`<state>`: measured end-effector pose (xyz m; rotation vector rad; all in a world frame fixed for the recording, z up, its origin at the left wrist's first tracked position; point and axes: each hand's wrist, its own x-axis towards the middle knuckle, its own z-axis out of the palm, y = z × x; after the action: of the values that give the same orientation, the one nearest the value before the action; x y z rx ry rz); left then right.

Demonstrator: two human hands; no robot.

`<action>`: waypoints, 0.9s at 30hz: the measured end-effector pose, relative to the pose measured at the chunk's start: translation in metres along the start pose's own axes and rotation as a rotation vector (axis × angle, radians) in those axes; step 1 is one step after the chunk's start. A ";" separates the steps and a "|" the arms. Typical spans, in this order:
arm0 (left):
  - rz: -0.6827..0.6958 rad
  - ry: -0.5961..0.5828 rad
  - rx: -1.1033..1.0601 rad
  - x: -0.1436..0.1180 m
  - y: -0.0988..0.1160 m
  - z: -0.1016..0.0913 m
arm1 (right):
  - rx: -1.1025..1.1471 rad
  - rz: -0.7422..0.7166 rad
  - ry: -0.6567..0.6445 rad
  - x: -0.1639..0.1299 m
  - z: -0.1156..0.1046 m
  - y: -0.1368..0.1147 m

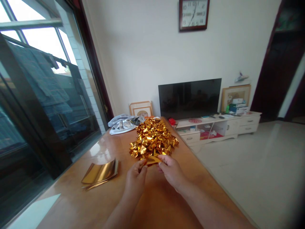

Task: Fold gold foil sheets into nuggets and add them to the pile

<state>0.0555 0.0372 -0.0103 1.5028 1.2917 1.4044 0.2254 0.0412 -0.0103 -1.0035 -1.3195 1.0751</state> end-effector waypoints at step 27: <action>-0.004 -0.001 -0.005 -0.002 -0.002 0.001 | -0.165 -0.045 -0.011 -0.002 -0.002 0.000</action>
<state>0.0563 0.0358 -0.0129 1.4966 1.2885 1.4033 0.2277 0.0389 -0.0104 -1.0850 -1.4512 0.9510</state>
